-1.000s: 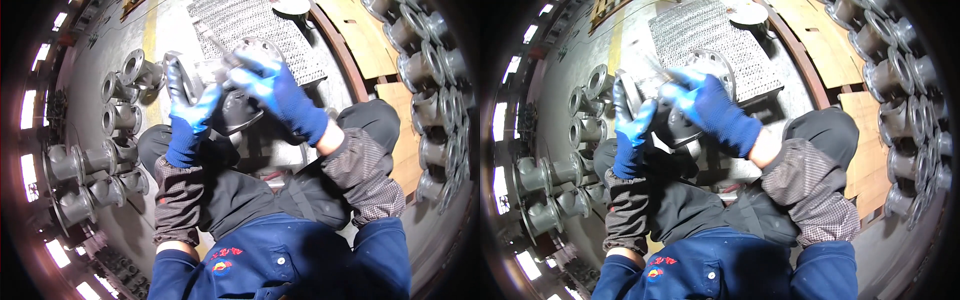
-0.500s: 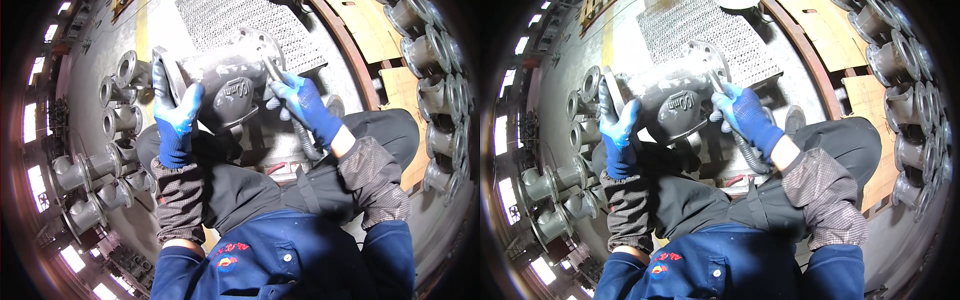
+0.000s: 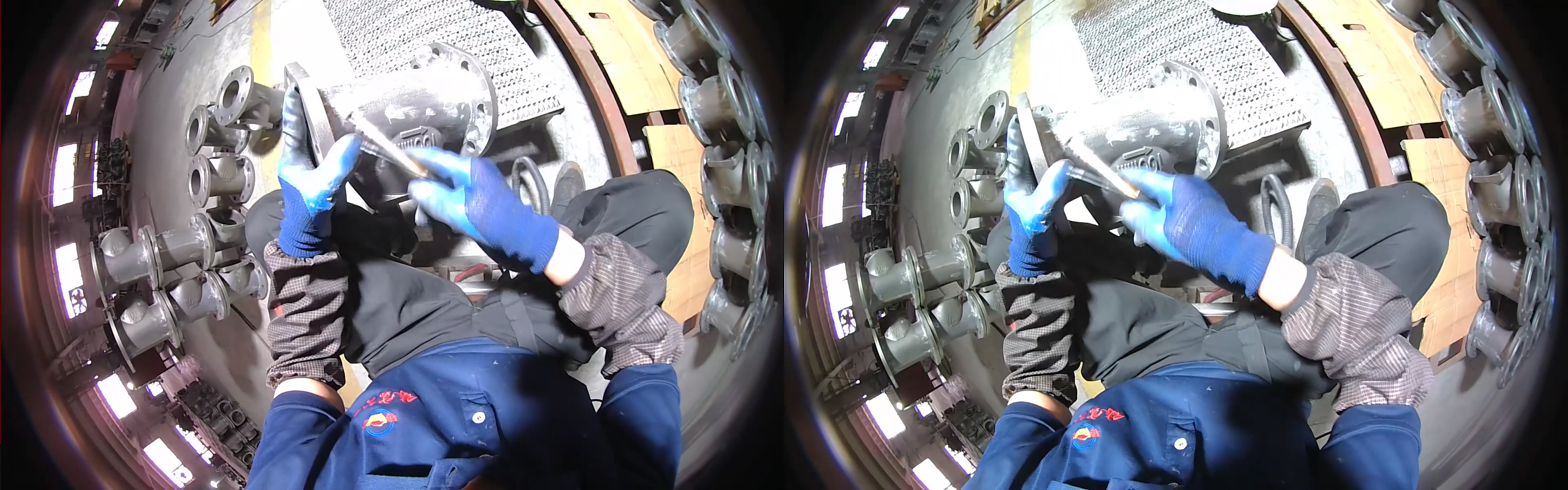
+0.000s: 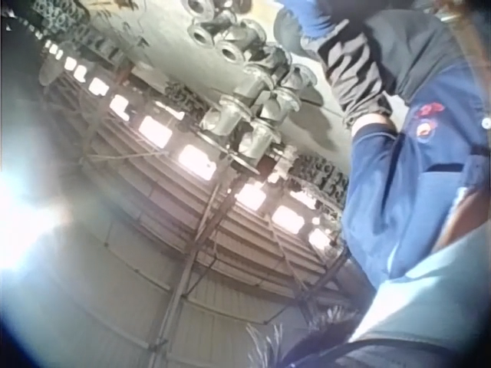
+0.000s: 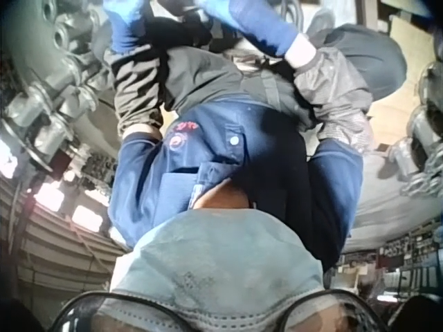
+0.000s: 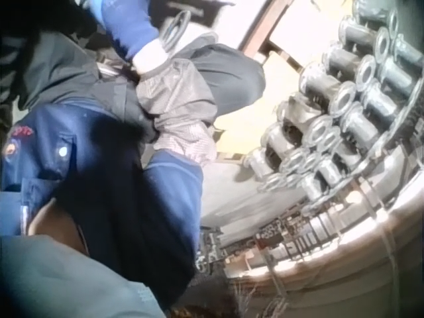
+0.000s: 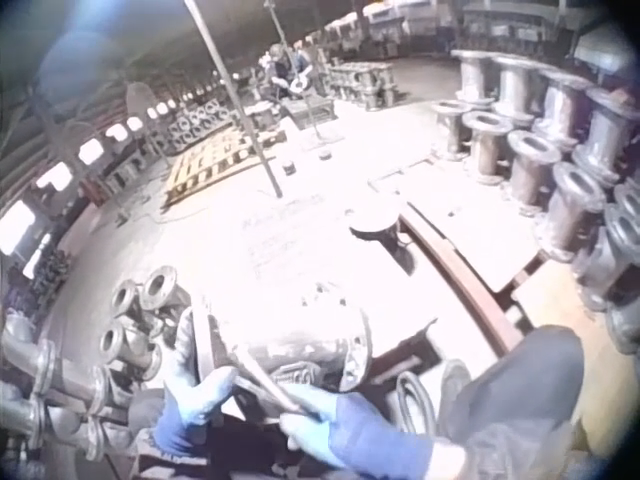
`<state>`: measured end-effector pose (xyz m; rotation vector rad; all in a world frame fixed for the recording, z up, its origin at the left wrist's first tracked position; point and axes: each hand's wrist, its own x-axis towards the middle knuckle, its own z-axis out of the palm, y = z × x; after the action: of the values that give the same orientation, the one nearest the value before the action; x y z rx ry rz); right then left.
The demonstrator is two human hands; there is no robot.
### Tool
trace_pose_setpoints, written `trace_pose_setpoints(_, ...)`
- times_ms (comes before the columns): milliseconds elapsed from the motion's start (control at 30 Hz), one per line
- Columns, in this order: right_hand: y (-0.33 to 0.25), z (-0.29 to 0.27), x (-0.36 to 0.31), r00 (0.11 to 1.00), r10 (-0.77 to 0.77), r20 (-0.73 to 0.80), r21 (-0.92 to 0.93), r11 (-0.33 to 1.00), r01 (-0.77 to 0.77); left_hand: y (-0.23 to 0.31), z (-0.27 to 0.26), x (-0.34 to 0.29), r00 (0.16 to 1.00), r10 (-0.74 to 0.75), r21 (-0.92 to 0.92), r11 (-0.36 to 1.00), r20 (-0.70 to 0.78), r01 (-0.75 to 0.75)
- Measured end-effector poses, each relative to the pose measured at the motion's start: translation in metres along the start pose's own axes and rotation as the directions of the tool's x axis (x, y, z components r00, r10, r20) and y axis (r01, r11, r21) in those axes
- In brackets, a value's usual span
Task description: The person uses a pneumatic grinding tool to smooth the surfaces and flange edges of cast metal pipe fittings, turning the objects over to reach different sides and then placing them onto a pallet.
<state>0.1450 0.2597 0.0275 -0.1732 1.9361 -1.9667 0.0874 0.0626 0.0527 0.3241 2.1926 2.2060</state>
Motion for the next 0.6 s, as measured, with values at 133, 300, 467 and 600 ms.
trace_pose_setpoints(133,0.003,-0.032,0.012,0.986,0.138,-0.097,0.059,0.989,-0.133,-0.001,-0.003,0.002,0.999,0.024,-0.012,1.0,0.039,-0.023)
trace_pose_setpoints(300,0.01,-0.109,0.037,0.797,-0.052,-0.602,0.116,0.982,0.152,0.017,-0.047,0.023,0.98,-0.087,0.175,0.983,0.18,0.055)
trace_pose_setpoints(467,0.059,-0.105,0.059,0.841,0.191,-0.505,0.217,0.972,-0.09,-0.01,-0.065,0.056,0.973,-0.066,0.134,0.99,0.222,0.037)
trace_pose_setpoints(600,0.059,-0.065,0.081,0.868,0.341,-0.361,0.608,0.792,-0.059,-0.036,-0.074,0.06,0.995,-0.084,0.149,0.986,0.054,0.075)
